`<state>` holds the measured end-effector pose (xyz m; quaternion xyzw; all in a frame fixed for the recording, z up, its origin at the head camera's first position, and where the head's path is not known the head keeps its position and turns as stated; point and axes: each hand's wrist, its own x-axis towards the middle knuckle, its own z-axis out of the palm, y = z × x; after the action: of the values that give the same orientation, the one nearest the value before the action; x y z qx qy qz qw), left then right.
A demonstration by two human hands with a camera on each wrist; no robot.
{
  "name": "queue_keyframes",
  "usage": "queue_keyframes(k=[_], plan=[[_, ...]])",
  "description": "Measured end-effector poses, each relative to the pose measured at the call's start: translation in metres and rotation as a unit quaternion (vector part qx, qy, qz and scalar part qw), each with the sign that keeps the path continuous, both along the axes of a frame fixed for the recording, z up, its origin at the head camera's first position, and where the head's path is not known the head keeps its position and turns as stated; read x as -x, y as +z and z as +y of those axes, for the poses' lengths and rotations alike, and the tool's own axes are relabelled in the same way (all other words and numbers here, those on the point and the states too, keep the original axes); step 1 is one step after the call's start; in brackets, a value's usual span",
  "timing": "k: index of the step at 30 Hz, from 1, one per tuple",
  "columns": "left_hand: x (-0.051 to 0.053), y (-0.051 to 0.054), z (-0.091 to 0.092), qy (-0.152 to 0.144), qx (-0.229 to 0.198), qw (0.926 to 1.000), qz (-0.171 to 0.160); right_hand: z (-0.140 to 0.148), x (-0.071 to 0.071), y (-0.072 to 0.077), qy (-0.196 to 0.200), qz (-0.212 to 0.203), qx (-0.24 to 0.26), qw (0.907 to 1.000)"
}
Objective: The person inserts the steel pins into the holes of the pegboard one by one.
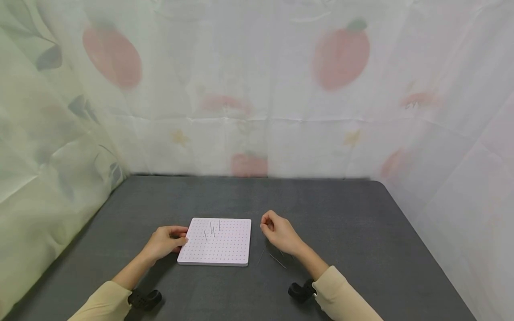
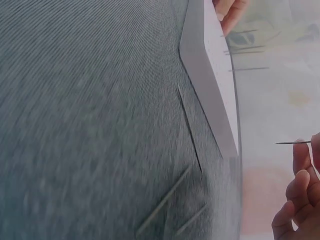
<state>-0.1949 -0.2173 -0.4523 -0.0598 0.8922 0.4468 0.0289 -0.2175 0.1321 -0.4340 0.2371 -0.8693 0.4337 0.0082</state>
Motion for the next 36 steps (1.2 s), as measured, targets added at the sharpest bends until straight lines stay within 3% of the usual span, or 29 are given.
queue_keyframes(k=[16, 36], plan=[[0.0, 0.001, 0.0, 0.002, 0.002, 1.0, 0.001, -0.039, 0.001, -0.001, 0.015, -0.009, 0.04, 0.999], [0.0, 0.002, 0.002, -0.002, 0.002, 1.0, -0.001, -0.085, -0.002, -0.006, -0.01, 0.067, 0.029, 0.9973]])
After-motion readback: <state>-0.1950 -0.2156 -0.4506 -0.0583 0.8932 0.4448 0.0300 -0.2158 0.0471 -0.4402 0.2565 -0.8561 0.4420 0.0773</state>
